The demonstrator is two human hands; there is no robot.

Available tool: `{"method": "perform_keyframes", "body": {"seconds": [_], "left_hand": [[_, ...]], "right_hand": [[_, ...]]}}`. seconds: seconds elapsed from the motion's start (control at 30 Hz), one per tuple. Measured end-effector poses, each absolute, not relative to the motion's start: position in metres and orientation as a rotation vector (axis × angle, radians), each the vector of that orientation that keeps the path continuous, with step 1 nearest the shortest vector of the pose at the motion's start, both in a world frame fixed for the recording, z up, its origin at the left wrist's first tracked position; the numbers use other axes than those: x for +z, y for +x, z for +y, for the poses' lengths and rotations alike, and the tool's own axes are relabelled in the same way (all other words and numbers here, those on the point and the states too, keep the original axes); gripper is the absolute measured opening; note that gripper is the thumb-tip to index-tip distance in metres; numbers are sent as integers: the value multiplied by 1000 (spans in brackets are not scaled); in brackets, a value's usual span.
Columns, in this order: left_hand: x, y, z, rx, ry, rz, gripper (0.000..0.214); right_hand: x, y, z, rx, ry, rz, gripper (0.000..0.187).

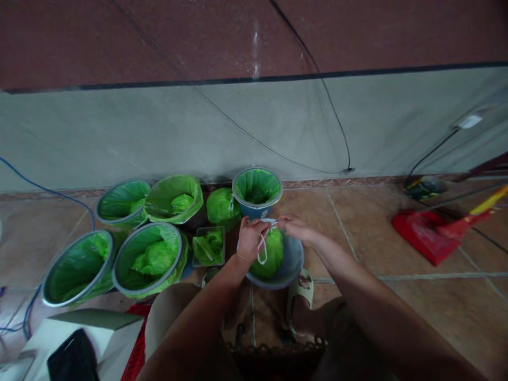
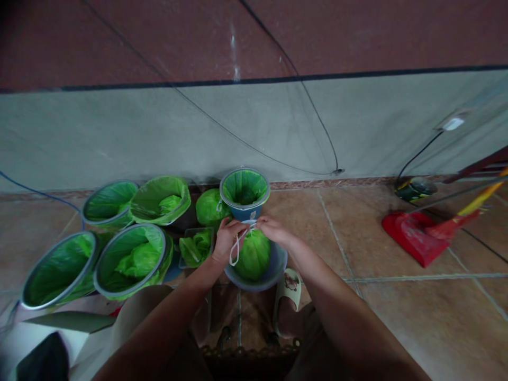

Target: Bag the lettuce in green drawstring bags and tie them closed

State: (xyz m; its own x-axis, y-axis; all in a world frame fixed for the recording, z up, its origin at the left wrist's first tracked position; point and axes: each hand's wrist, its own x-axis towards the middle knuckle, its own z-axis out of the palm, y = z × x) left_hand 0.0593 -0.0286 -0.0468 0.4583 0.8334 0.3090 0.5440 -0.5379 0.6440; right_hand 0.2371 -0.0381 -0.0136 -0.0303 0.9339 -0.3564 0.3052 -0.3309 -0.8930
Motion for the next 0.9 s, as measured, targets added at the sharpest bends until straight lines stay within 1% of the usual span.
{"method": "perform_keyframes", "body": {"seconds": [0.1, 0.2, 0.3, 0.37, 0.43, 0.5, 0.6, 0.63, 0.67, 0.7, 0.83, 0.9], "left_hand": [[-47, 56, -26, 861, 2174, 1196, 16], [-52, 52, -23, 907, 2018, 1183, 14], [-60, 48, -22, 923, 1873, 1224, 15], [-64, 48, -21, 917, 1842, 1231, 16], [-66, 49, -21, 914, 1836, 1215, 16], [-67, 52, -22, 911, 1816, 1204, 16], [-68, 57, -23, 917, 1732, 1193, 16], [-69, 58, -23, 921, 1702, 1183, 16], [-69, 59, -23, 920, 1677, 1172, 16], [-68, 60, -23, 910, 1660, 1162, 16], [-62, 60, -25, 833, 1611, 1214, 17], [-57, 59, -25, 806, 1586, 1271, 16]], "right_hand": [[-3, 249, -37, 1431, -1703, -1136, 12], [13, 267, -34, 1464, -1655, -817, 7], [20, 281, -30, 1386, -1687, -685, 7], [14, 281, -29, 1267, -1838, -814, 8], [2, 272, -30, 1181, -1932, -1069, 11], [-11, 257, -33, 1145, -1859, -1401, 22], [-24, 233, -40, 1032, -1706, -1812, 46], [-26, 227, -42, 993, -1694, -1909, 50], [-26, 222, -44, 972, -1700, -1986, 51], [-25, 219, -45, 963, -1727, -2041, 47], [-21, 218, -44, 911, -1890, -2101, 26], [-20, 224, -42, 875, -1936, -2103, 25]]}}
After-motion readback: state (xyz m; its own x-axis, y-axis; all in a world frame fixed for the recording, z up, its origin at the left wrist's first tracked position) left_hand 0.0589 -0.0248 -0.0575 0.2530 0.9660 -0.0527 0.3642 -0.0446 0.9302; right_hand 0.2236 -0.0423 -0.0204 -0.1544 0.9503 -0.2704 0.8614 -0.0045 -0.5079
